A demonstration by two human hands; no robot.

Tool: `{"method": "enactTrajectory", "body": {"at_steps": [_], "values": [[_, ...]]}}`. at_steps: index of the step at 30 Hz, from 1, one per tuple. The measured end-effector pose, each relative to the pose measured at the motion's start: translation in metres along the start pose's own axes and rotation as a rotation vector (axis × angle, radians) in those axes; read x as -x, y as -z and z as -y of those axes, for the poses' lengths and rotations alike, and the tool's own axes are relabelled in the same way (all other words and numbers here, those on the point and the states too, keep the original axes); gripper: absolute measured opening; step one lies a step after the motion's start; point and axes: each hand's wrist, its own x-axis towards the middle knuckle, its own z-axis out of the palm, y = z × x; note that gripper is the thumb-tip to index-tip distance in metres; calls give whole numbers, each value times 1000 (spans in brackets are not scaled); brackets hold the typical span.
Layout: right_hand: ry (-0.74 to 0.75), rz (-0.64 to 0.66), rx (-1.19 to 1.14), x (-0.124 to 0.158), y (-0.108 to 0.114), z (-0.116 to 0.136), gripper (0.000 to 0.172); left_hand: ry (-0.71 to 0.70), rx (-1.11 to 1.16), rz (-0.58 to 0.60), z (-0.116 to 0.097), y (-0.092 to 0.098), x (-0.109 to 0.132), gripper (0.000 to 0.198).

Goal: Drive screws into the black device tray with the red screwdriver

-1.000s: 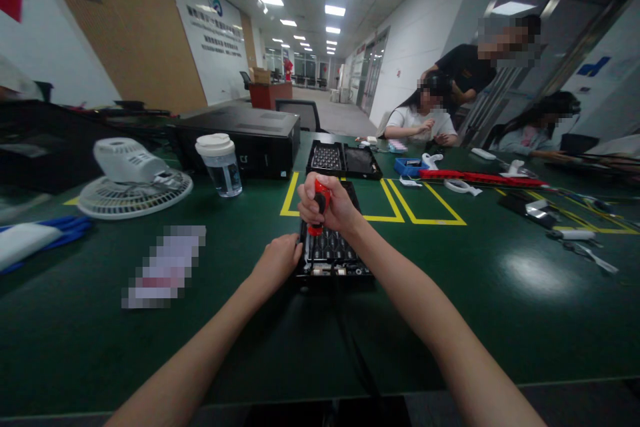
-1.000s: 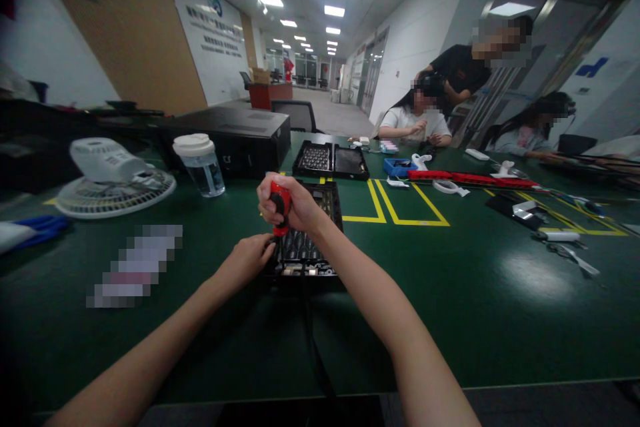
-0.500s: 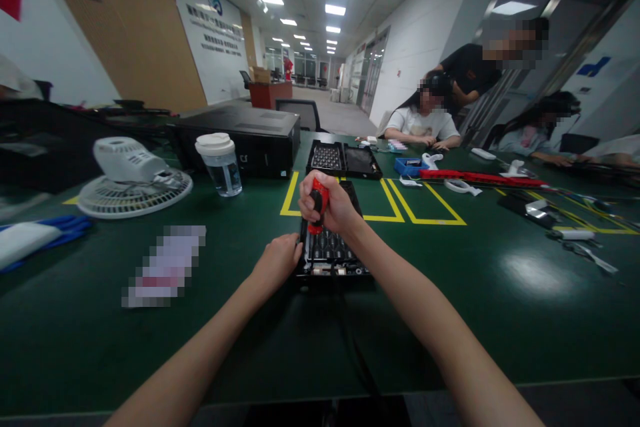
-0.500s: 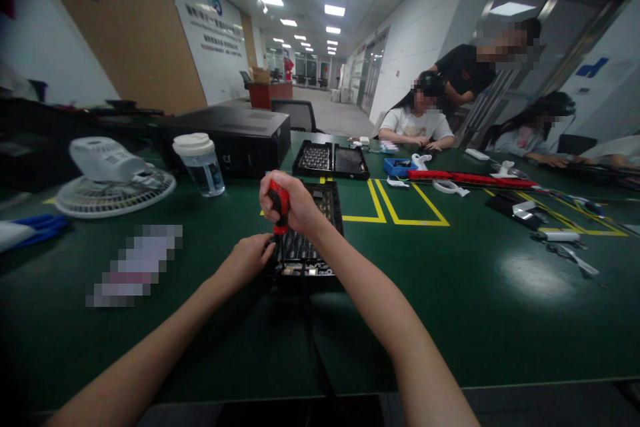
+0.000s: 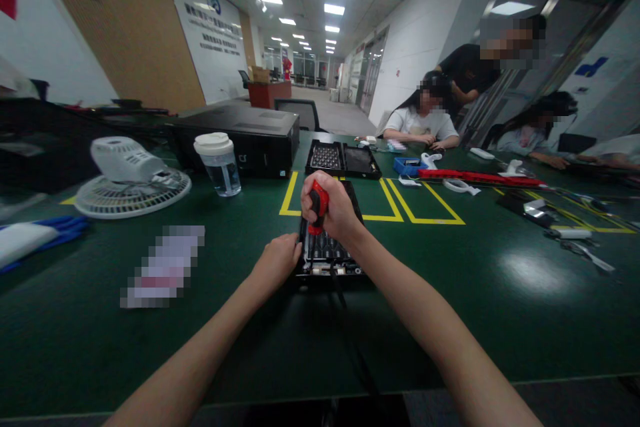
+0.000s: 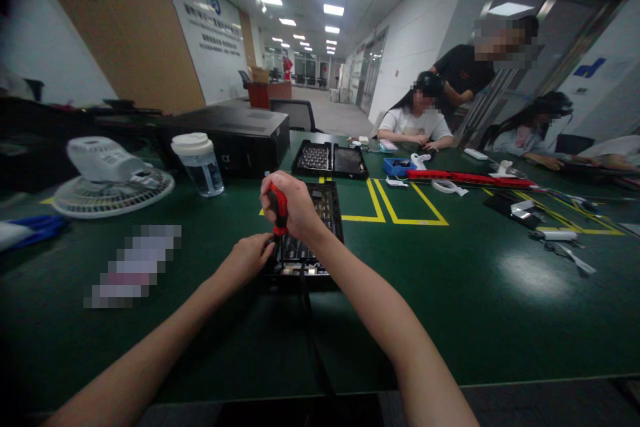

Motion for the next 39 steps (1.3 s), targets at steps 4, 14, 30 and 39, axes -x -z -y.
{"method": "enactTrajectory", "body": {"at_steps": [4,14,30,39], "values": [[22,-35,30,0,-5,-1,23,3,-6,5,0,-1,0,29],[55,-169,105,1,-11,-2,22,-12,15,-6,0,0,1,28],[162,-417,284,8,-29,-3,25,-27,27,-10,-1,2,2,27],[218,-564,353,9,-35,-8,25,-10,36,12,-1,2,2,27]]}}
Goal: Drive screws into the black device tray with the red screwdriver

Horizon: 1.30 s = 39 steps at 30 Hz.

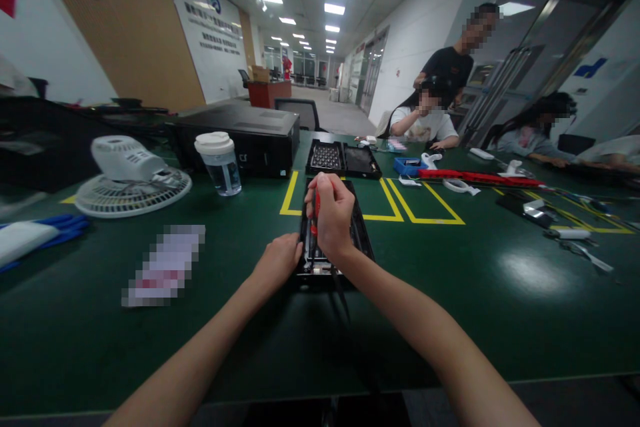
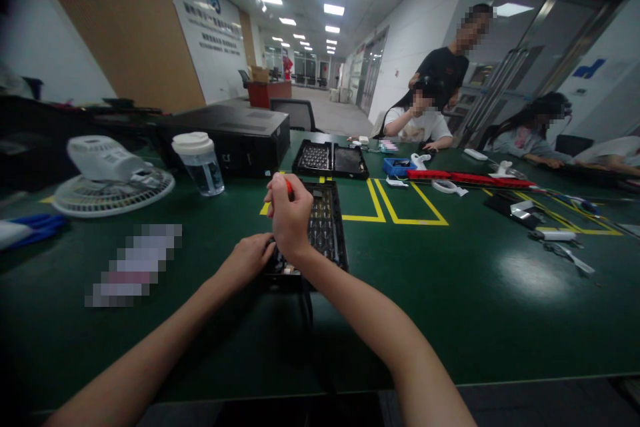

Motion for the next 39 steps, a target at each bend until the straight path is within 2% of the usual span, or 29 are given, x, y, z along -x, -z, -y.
{"method": "enactTrajectory", "body": {"at_steps": [11,20,26,31,39], "values": [[5,-138,55,1,-5,-2,24,2,4,13,-1,2,1,26],[-25,-127,27,-2,2,-2,23,-3,-29,9,-2,2,1,27],[-85,-47,-67,-5,10,0,23,-11,-25,-4,-1,2,1,27],[-132,100,-209,-9,24,0,33,-14,-24,-11,-1,1,1,27],[-359,599,-280,-39,46,-4,27,-8,-26,-14,2,-2,-1,28]]}}
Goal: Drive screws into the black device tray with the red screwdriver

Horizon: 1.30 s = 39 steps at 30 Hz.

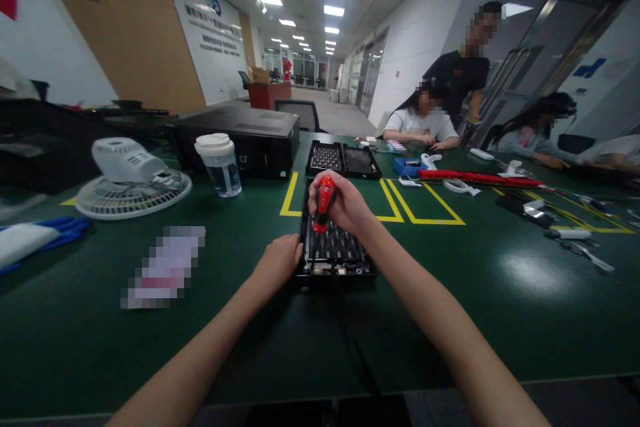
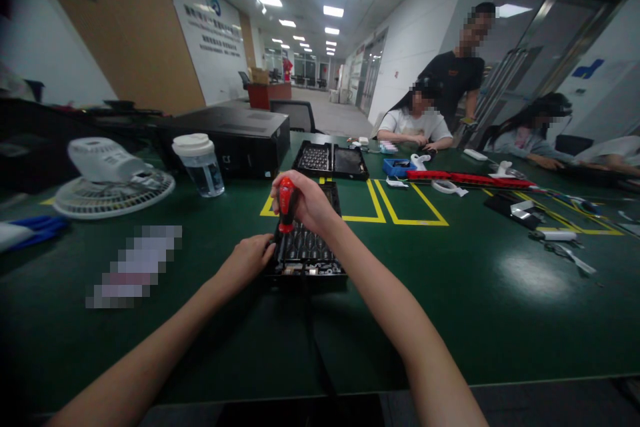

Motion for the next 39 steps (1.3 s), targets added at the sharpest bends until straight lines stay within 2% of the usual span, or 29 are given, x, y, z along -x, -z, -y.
{"method": "enactTrajectory", "body": {"at_steps": [5,10,15,20,27,33,39], "values": [[-7,182,-46,-18,18,-2,32,15,0,21,-1,3,0,27],[-54,314,-169,-30,15,-7,37,30,8,28,-2,4,0,27],[-146,318,-130,-35,9,-9,38,47,10,26,-2,3,0,27],[-202,315,-80,-35,13,-12,40,36,4,27,0,1,-1,28],[-182,407,-211,-30,16,-13,39,24,-18,16,1,0,-1,28],[-132,426,-191,-23,8,-12,42,3,-3,5,0,0,0,26],[-76,471,-236,-15,2,-11,33,12,-2,14,-1,1,0,27]]}}
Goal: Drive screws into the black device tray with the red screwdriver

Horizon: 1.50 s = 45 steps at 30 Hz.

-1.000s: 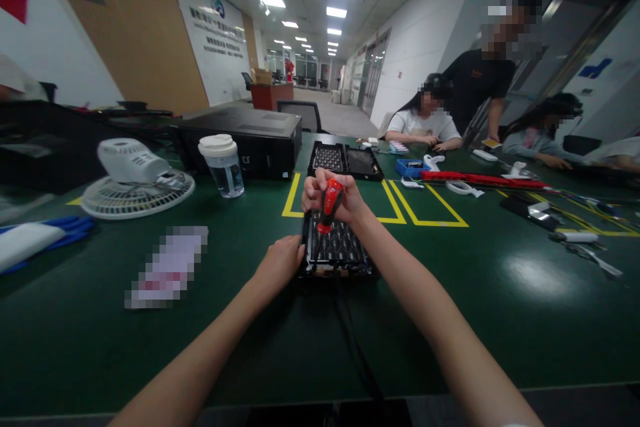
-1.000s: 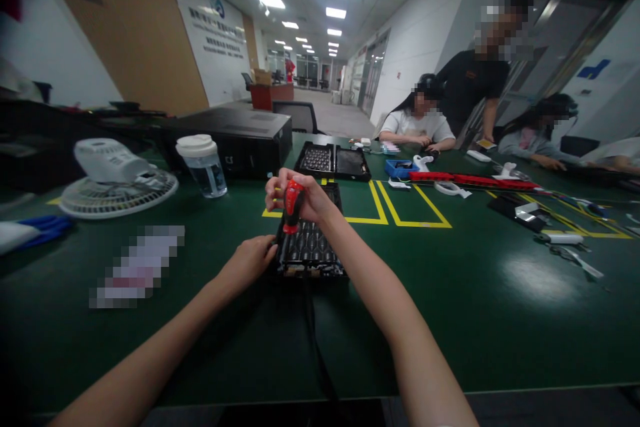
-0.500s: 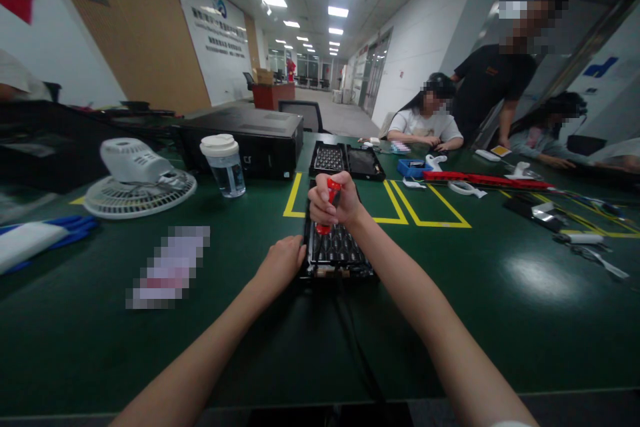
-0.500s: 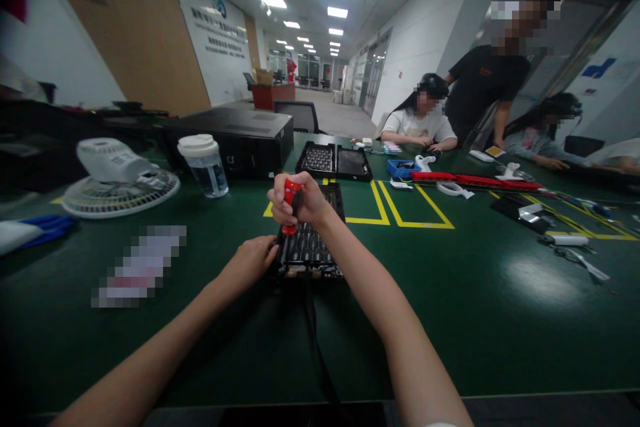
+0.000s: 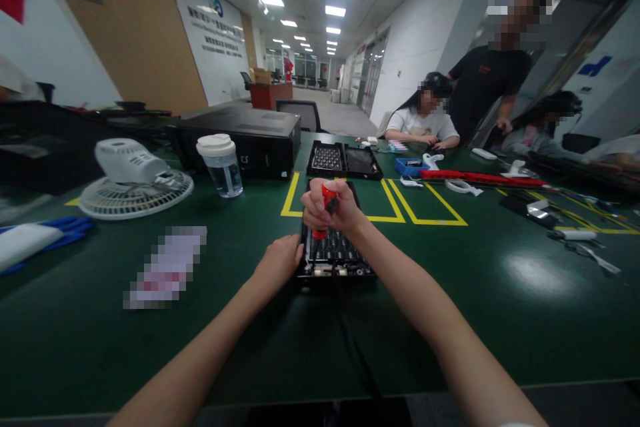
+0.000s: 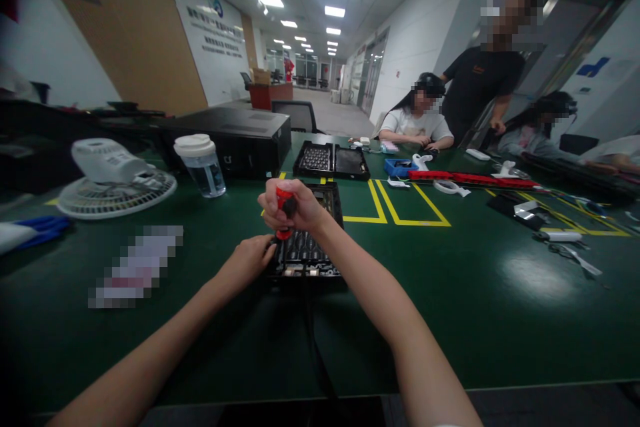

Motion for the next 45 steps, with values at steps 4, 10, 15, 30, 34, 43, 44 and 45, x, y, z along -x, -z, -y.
{"method": "enactTrajectory", "body": {"at_steps": [4,10,15,30,34,43,44,45], "values": [[4,-10,26,0,0,-2,32,0,6,-7,0,-2,0,28],[29,-96,64,1,-4,-1,31,-5,4,-17,0,-2,0,26],[60,-157,84,1,-10,1,29,-7,-9,-26,0,-2,-1,27],[170,-321,137,2,-20,-3,28,-10,-19,-22,0,-3,-1,27],[200,-371,177,1,-22,-5,27,-12,-28,-15,0,-3,-1,27],[227,-470,268,0,-29,-9,26,-12,1,-24,0,-2,1,29],[229,-488,284,0,-29,-9,27,-11,2,-23,-1,-2,1,29],[232,-507,299,0,-30,-10,27,-9,3,-23,-1,-1,1,29]]}}
